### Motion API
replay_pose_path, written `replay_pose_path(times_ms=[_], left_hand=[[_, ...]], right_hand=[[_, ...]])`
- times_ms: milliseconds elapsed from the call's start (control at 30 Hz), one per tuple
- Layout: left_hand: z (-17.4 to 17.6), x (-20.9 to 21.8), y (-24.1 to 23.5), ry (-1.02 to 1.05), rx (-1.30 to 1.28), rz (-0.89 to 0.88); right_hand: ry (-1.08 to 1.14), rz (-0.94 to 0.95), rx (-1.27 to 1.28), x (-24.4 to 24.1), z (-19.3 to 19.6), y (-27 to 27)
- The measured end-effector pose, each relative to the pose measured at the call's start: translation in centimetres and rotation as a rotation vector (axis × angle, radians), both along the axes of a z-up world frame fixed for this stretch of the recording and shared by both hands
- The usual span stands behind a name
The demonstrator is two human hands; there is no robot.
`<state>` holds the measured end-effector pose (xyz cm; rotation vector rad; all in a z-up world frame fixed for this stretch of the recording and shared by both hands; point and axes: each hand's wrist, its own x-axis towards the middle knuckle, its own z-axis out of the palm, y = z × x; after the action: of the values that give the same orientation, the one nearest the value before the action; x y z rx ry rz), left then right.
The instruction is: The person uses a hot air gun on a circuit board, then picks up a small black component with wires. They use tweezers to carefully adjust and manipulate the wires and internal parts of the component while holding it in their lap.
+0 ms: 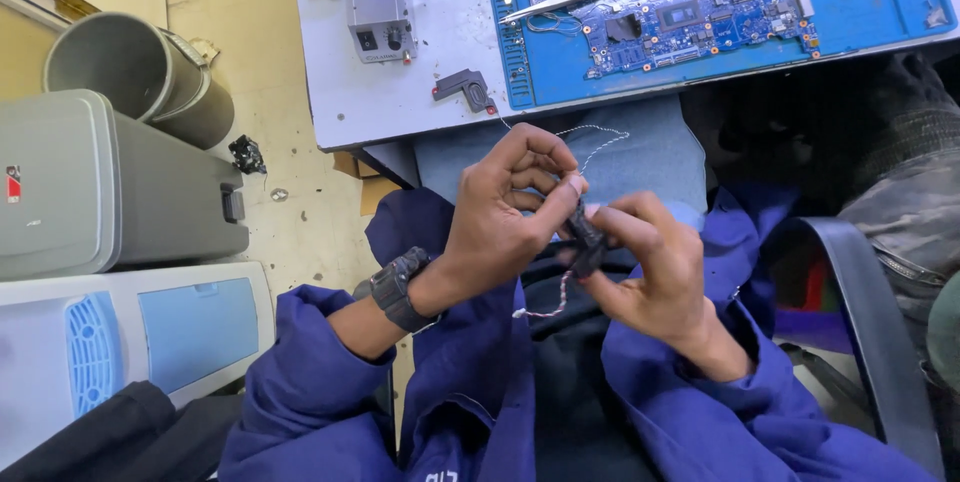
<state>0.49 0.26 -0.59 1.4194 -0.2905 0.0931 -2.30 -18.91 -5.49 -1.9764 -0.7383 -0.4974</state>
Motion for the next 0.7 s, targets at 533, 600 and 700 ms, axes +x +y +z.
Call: replay_pose_path(times_ms=[533,600,700], left_hand=[[0.2,-0.3,-0.3,-0.007,-0.145,-0.033],[0.0,-0.3,-0.3,-0.013,-0.157,-0.037],[-0.4,-0.3,-0.3,-0.022,-0.16,-0.034]], right_hand=[[0.865,0.434,1.063,0.5,0.5,0.3],[0.879,0.441,1.105,0.4,0.0,0.1],[0.904,0.532,1.137,0.6,-0.5,-0.1]])
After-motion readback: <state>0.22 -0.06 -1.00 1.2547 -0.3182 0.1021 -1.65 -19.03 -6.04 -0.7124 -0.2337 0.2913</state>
